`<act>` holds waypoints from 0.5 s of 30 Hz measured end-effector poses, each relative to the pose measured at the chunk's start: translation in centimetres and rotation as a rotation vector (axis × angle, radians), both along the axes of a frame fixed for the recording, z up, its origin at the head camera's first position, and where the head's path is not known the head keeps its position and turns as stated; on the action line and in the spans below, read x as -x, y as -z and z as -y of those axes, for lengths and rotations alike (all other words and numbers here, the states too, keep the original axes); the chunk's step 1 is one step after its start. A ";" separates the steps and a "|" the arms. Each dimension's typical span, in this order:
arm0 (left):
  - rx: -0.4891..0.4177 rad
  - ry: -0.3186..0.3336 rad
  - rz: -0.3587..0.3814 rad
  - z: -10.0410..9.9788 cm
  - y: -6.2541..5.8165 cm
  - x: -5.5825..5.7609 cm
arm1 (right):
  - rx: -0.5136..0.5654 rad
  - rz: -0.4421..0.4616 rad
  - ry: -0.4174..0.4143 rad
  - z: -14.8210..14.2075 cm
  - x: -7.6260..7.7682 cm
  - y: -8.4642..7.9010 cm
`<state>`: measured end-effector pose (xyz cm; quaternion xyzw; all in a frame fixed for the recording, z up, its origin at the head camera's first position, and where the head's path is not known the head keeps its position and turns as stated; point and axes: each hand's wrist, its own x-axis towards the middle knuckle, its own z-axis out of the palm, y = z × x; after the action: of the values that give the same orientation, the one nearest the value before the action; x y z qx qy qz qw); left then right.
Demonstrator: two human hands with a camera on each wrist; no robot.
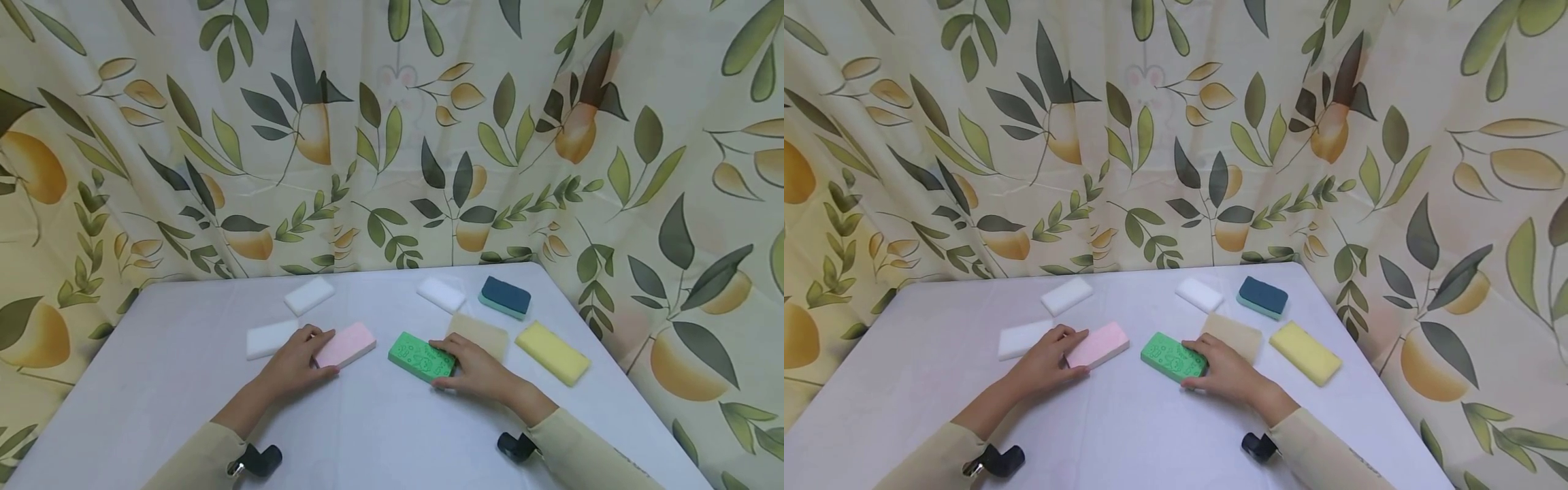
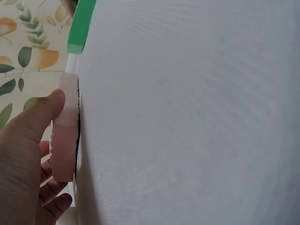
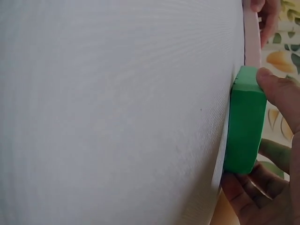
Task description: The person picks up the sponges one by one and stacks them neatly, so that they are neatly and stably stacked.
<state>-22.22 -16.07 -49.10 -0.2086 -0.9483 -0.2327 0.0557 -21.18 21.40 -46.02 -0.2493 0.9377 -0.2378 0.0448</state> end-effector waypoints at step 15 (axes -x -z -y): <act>-0.028 -0.056 0.022 -0.3 -0.1 -0.2 | 0.010 0.034 0.061 0.2 -0.1 0.2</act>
<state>-22.03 -15.72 -49.04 -0.1788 -0.9509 -0.2466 0.0548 -21.11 21.18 -46.24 -0.2166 0.9428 -0.2479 0.0522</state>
